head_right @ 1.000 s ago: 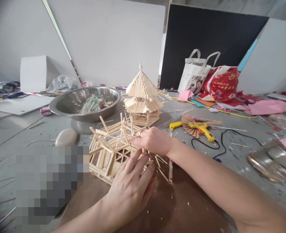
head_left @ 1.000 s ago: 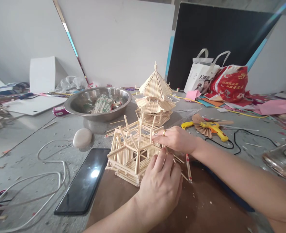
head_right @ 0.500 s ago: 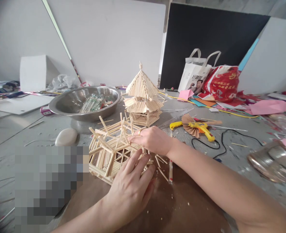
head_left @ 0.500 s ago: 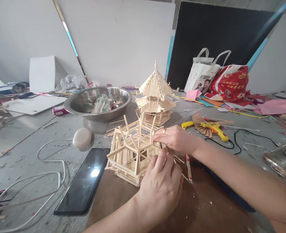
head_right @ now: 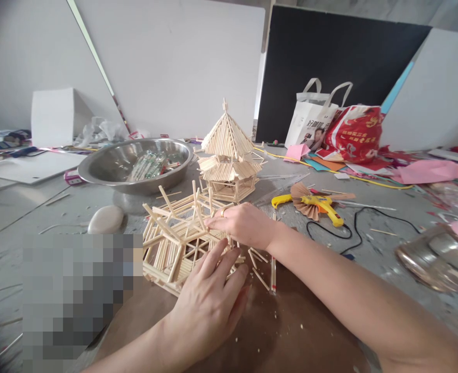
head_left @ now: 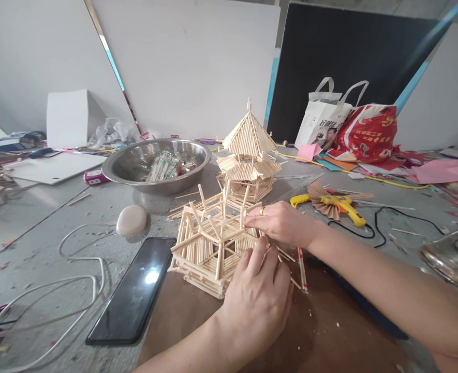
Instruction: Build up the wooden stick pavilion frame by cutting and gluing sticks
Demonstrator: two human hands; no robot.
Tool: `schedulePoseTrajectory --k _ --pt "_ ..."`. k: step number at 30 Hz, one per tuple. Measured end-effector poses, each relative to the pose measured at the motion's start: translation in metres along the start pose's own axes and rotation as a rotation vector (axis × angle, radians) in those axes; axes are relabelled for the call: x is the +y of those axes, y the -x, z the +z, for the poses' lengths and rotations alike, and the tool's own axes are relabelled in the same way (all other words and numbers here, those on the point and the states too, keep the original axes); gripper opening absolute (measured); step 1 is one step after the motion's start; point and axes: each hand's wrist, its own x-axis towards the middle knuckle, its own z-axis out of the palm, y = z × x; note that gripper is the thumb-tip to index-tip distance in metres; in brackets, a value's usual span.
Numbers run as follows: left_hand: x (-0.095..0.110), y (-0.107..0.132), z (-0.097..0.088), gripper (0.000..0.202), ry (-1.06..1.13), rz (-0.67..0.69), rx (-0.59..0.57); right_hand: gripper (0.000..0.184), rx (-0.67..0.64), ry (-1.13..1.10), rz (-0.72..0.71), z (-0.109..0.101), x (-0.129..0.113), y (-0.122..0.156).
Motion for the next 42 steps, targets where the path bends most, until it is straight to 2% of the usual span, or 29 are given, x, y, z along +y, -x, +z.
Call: schedulePoseTrajectory --k 9,25,30,34,37,42 --pt "0.000 0.001 0.001 0.017 0.014 -0.002 -0.006 0.027 -0.013 0.045 -0.027 0.000 0.000 0.000" --pt "0.000 0.000 0.001 0.018 -0.018 0.009 0.015 0.025 0.053 0.092 -0.072 0.002 -0.003 0.000" --pt "0.001 0.000 0.001 0.016 -0.015 0.001 0.014 0.025 0.109 0.050 0.016 0.005 -0.008 0.003" --pt "0.001 0.001 0.002 0.014 -0.025 -0.003 0.018 0.025 0.222 0.009 0.117 0.015 -0.010 0.009" --pt "0.001 0.001 0.003 0.013 -0.029 0.002 0.019 0.027 0.263 -0.008 0.108 0.021 -0.009 0.013" --pt "0.001 0.000 0.002 0.013 -0.020 0.003 0.023 0.029 0.259 -0.051 0.090 0.022 -0.008 0.016"
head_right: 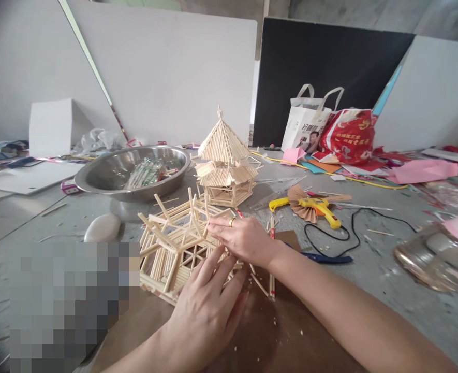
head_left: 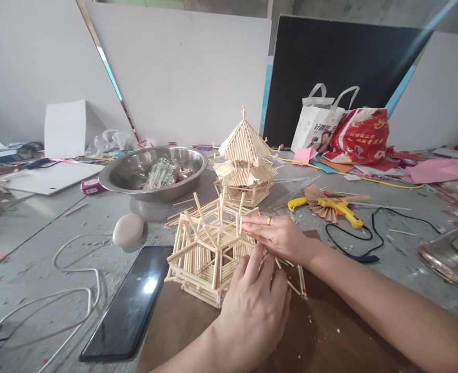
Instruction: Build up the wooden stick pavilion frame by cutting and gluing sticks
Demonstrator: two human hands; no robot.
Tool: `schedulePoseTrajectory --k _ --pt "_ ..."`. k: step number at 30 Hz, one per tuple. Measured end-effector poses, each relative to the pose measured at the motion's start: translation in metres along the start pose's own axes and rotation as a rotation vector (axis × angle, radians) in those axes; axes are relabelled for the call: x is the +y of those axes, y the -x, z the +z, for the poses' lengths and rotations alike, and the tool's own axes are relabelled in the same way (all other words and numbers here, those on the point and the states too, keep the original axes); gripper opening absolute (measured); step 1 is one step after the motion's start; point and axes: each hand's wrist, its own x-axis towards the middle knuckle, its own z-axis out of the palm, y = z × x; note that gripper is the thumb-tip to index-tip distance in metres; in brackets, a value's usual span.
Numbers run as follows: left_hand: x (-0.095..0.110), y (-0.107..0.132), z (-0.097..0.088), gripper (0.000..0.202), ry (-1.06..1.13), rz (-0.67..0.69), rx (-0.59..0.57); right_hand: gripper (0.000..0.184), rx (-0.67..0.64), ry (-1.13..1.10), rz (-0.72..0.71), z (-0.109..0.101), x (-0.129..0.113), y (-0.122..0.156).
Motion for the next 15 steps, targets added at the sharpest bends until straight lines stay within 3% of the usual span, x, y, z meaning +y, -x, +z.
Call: schedulePoseTrajectory --k 15 --pt "-0.0004 0.0002 -0.0003 0.012 -0.008 0.002 -0.003 0.031 -0.019 -0.025 0.011 -0.0011 0.0007 -0.0001"
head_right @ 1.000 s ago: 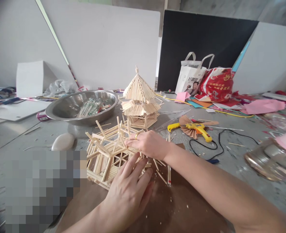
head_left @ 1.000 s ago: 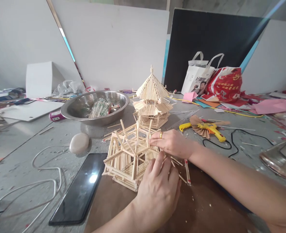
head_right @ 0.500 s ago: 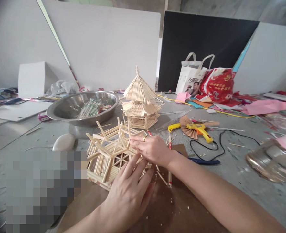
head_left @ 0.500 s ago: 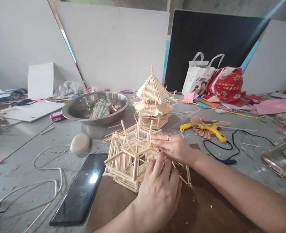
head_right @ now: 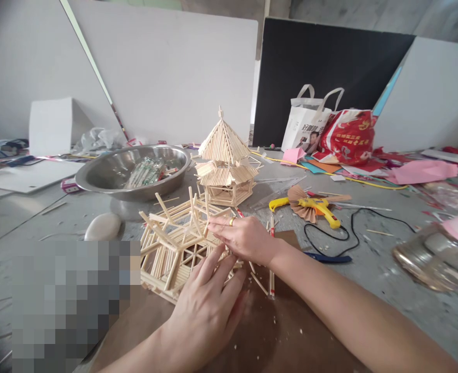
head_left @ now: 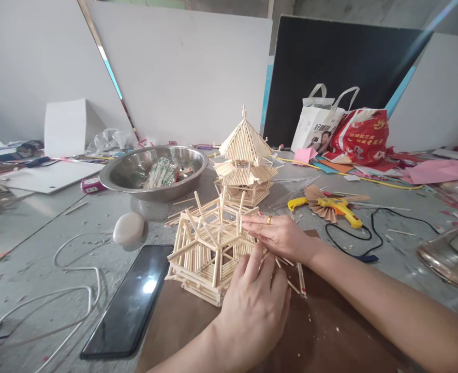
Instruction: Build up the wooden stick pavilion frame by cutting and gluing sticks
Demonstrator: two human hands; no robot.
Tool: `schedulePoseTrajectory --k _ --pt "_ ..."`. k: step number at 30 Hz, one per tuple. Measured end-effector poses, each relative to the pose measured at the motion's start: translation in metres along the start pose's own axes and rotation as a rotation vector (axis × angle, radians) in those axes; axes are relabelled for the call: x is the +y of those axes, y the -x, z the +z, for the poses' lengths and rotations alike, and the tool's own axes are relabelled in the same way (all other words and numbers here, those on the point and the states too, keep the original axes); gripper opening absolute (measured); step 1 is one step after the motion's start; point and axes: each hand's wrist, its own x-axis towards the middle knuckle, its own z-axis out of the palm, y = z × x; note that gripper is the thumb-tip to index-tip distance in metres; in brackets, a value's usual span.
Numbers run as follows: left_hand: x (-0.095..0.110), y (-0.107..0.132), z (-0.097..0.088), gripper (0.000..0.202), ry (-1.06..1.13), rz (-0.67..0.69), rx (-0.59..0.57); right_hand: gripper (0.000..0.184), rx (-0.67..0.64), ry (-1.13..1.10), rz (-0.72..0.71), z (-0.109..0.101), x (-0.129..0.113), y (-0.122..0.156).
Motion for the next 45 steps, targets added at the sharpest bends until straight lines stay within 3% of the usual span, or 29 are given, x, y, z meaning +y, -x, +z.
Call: schedulePoseTrajectory --k 26,32,45 --pt "0.0015 -0.0010 -0.0044 0.014 0.004 -0.035 -0.019 0.030 -0.020 -0.049 -0.004 -0.0021 -0.0002 0.0047" --pt "0.0009 -0.0017 -0.0056 0.011 0.004 -0.011 -0.010 0.031 -0.007 -0.046 -0.069 -0.0020 0.0020 0.0070" --pt "0.0008 -0.0019 -0.0047 0.011 0.006 -0.008 -0.019 0.034 -0.066 0.131 -0.152 -0.0057 0.0008 0.0052"
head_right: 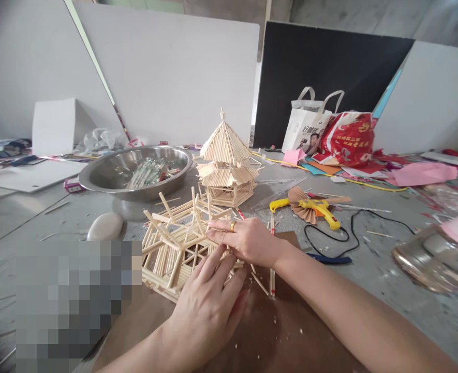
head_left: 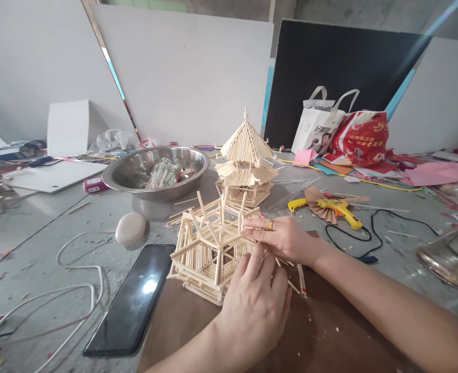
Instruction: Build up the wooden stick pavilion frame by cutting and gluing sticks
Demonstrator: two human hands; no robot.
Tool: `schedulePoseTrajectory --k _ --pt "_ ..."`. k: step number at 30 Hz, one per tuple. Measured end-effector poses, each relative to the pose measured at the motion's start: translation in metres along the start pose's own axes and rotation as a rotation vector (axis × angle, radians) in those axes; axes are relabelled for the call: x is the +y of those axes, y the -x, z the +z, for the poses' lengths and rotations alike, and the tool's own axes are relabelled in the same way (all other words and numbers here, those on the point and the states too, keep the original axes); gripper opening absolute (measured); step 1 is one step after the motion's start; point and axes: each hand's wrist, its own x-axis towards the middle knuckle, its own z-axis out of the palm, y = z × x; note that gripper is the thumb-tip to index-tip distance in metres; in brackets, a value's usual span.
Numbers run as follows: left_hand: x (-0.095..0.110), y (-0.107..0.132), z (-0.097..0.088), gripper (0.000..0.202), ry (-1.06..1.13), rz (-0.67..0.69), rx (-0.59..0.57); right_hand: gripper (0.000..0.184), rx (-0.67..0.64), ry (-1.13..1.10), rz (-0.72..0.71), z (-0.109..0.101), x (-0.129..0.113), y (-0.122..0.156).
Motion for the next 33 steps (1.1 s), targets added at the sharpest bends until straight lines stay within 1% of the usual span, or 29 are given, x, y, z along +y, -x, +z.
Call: schedulePoseTrajectory --k 9,15,19,22,24,25,27,29,31,33 --pt "-0.001 0.000 0.002 0.011 0.029 -0.001 0.002 0.034 -0.053 0.090 -0.027 -0.005 -0.001 -0.001" --pt "0.000 0.000 0.001 0.013 0.025 0.001 -0.012 0.033 -0.045 0.099 -0.039 -0.005 -0.002 -0.001" --pt "-0.001 0.000 0.001 0.013 0.029 -0.004 -0.007 0.034 -0.060 0.065 -0.004 -0.005 -0.003 -0.001" --pt "-0.001 0.000 0.000 0.014 0.021 -0.013 0.001 0.035 -0.040 -0.031 0.058 -0.005 -0.003 -0.001" --pt "0.000 0.001 0.000 0.015 0.008 -0.019 0.022 0.035 0.035 -0.110 0.138 -0.004 -0.001 -0.001" --pt "0.000 0.001 -0.001 0.015 0.001 -0.019 0.041 0.034 0.094 -0.139 0.199 -0.003 0.001 -0.001" --pt "0.002 0.002 -0.002 0.016 -0.007 -0.008 0.084 0.030 0.216 -0.172 0.355 0.000 0.008 -0.001" --pt "0.005 0.003 -0.004 0.015 0.026 0.024 0.112 0.027 0.294 -0.200 0.548 0.005 0.018 -0.002" --pt "0.010 0.002 -0.005 0.014 0.109 0.073 0.101 0.026 0.309 -0.311 0.735 0.012 0.029 -0.003" --pt "0.017 0.002 -0.004 0.015 0.210 0.120 0.042 0.030 0.289 -0.493 0.855 0.020 0.038 -0.005"
